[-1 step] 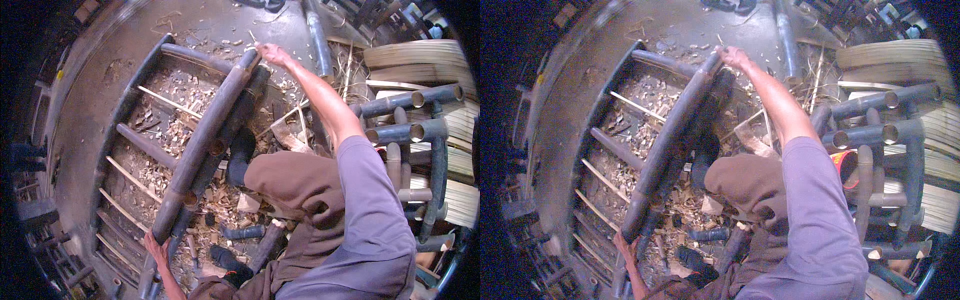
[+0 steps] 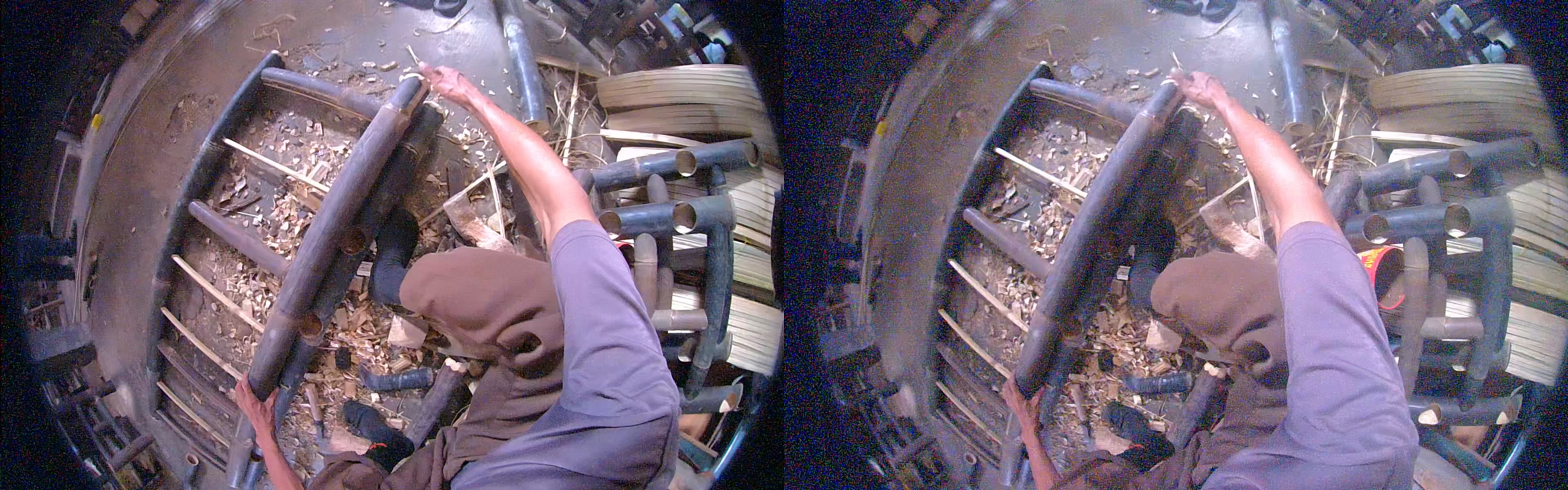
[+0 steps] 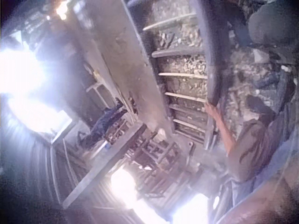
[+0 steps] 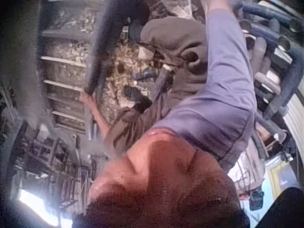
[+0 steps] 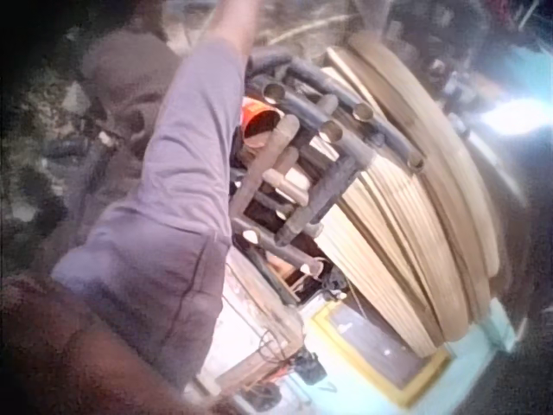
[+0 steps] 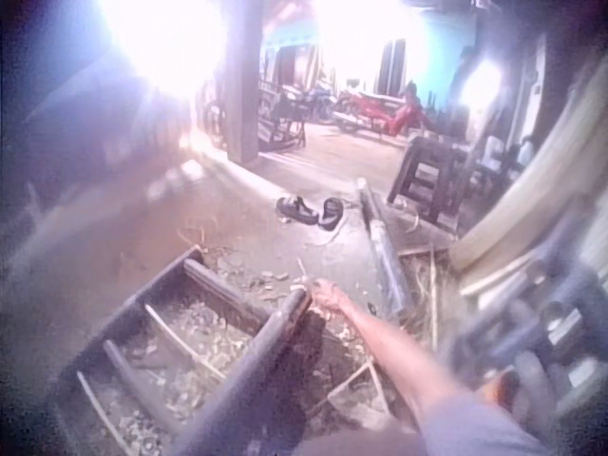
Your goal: The person sits on the floor and assembles bamboo poles into a frame structure. They repeatedly pick up bamboo pieces, align them, and fit them into joints, occasionally adjusting the frame and handling multiple poles.
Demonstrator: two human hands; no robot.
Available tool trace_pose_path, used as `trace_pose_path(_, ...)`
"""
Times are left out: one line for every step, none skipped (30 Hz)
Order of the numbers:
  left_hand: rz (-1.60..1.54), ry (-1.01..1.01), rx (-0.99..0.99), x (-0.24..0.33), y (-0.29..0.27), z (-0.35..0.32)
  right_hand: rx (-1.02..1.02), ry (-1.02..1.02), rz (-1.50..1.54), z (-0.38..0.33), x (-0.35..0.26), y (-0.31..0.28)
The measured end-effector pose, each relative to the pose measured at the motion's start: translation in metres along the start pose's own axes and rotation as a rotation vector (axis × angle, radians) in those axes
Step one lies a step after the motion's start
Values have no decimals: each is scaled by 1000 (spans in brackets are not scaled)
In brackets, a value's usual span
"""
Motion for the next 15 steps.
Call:
trace_pose_path(-4, -13, -46, -3, 0, 2, 20, 45, 64, 3, 8, 6)
trace_pose_path(-12, -27, -92, -9, 0, 6, 52, 16, 102, 6, 7, 12)
trace_pose_path(-20, -41, -140, -15, 1, 9, 85, -12, 139, 10, 6, 20)
trace_pose_path(-28, -70, -206, -22, 4, 14, 119, -38, 176, 12, 6, 24)
trace_pose_path(-32, -107, -268, -29, 3, 18, -37, -17, 165, 18, 7, 37)
trace_pose_path(-37, -137, -334, -34, 6, 21, -62, -43, 153, 20, 9, 41)
trace_pose_path(-96, -93, -322, -31, 5, 23, -85, -67, 142, 20, 13, 44)
trace_pose_path(-106, -84, -301, -25, 6, 26, -98, -87, 118, 20, 19, 40)
trace_pose_path(-116, -74, -280, -19, 6, 26, -131, -51, 72, 23, 29, 37)
trace_pose_path(-126, -63, -259, -13, 7, 26, -161, -41, 61, 20, 38, 35)
trace_pose_path(-94, -75, -207, -13, 0, 17, -201, -47, 64, 21, 32, 41)
trace_pose_path(-67, -83, -159, -12, -3, 10, -241, -49, 60, 20, 25, 41)
trace_pose_path(-37, -93, -110, -12, -6, 5, -331, 80, 65, 5, 13, 40)
trace_pose_path(-34, -94, -81, -13, -5, 5, -316, 76, 105, 0, 14, 38)
trace_pose_path(-30, -97, -50, -15, -3, 4, -302, 69, 147, -4, 15, 39)
Point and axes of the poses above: each hand's wrist, its own z-axis towards the middle knuckle, its own y-axis out of the palm, x = y × z, the point moved 7 cm from there along z, towards the middle knuckle, and after that the axes turned 8 degrees about -y, right-handed, at the moved point
